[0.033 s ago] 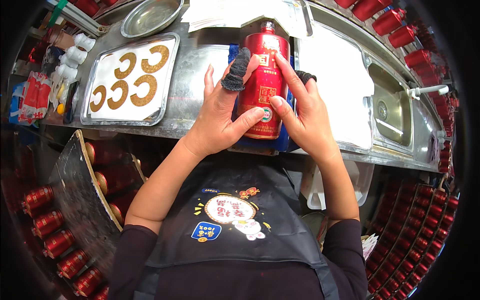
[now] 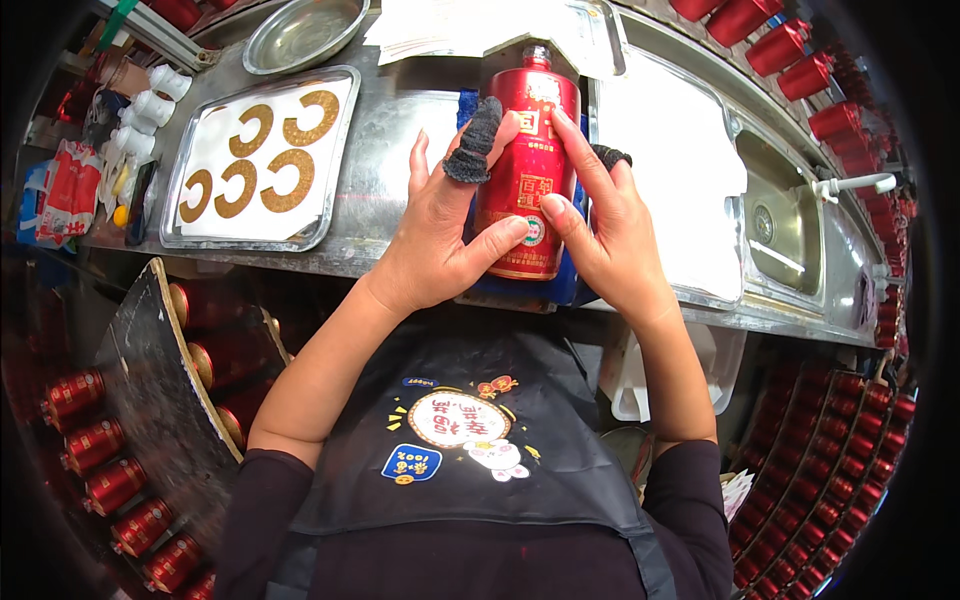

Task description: The person picks up red cylindrical bottles, wipes them with a blue cloth, applies a gold circular label to the neck, and places them on a tray. They repeat this process for multiple bottles.

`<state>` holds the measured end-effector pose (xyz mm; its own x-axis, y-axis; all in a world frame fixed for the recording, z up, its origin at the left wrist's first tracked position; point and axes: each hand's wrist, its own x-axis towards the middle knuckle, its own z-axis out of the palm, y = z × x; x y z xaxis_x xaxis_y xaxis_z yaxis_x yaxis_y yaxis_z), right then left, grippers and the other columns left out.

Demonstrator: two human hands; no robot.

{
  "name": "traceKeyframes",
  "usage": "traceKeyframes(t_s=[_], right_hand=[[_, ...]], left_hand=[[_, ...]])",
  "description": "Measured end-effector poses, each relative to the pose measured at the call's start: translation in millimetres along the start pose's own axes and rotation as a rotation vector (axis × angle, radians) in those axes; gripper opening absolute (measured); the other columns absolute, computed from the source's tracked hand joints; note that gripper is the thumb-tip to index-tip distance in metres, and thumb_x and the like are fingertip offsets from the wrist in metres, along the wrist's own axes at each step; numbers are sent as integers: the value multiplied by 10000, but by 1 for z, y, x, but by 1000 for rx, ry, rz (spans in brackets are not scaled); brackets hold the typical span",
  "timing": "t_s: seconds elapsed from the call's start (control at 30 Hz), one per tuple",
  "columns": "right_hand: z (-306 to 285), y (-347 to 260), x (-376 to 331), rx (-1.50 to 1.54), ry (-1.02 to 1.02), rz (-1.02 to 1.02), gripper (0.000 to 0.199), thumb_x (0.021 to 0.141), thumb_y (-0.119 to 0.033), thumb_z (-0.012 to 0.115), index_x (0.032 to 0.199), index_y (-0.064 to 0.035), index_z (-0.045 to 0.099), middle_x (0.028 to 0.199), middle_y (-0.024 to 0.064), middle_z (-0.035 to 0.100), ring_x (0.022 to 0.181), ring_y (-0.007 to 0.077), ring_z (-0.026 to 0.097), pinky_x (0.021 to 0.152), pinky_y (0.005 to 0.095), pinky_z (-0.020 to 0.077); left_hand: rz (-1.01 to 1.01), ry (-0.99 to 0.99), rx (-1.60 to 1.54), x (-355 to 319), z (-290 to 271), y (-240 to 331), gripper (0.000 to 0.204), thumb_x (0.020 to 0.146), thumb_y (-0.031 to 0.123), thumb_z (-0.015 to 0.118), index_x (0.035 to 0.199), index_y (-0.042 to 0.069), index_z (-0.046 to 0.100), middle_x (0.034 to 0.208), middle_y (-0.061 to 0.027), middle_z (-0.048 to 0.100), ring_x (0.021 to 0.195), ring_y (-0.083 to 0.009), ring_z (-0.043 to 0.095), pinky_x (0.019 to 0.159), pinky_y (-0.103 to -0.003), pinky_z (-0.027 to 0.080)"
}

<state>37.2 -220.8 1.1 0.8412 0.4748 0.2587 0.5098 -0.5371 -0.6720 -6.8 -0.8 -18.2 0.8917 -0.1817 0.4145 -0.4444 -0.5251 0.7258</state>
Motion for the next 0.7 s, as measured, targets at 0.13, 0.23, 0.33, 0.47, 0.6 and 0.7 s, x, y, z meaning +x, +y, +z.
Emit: traceKeyframes(t_s=[0.13,0.23,0.33,0.47,0.6,0.7], right_hand=[[-5,23,9,478,28,174,629,950,-320,681,1518,-151,472,1186,167,646,723,147,558,703,241,484],[-30,52,31,895,453,741,460,1044,-341,499,1362,-22,591,961,78,688,494,85,519,472,228,409],[-49,63,26,1142,531,763,426,970,-271,608,1318,-25,600,935,64,631,665,133,604,610,275,511],[-31,23,-28,528,354,278,495,821,17,740,1281,18,556,1082,69,598,902,146,623,737,270,524],[-19,-23,-9,54,45,-399,331,817,14,765,1123,7,639,913,96,640,814,162,637,713,258,512],[-22,-19,75,51,161,-420,263,842,71,693,1085,-23,664,896,95,668,724,151,637,598,273,505]], left_hand=[[-59,28,-124,-4,1,0,863,899,393,706,1586,107,270,1586,-145,370,1476,-336,333,1190,-624,34],[-170,40,-294,-12,3,2,929,891,368,729,1592,46,212,1587,-215,320,1479,-344,323,1211,-537,123],[-226,23,-434,-20,6,4,1011,871,331,767,1584,-33,150,1588,-267,265,1483,-349,299,1206,-416,229],[-228,33,-446,-25,11,5,1038,854,331,775,1588,-26,134,1593,-267,255,1477,-361,300,1208,-432,227],[-242,37,-398,-25,14,6,1051,836,325,779,1586,-27,133,1602,-265,240,1469,-392,285,1209,-453,213],[-222,75,-410,-26,16,8,1047,825,317,779,1580,-25,139,1621,-242,219,1477,-399,241,1214,-471,180]])
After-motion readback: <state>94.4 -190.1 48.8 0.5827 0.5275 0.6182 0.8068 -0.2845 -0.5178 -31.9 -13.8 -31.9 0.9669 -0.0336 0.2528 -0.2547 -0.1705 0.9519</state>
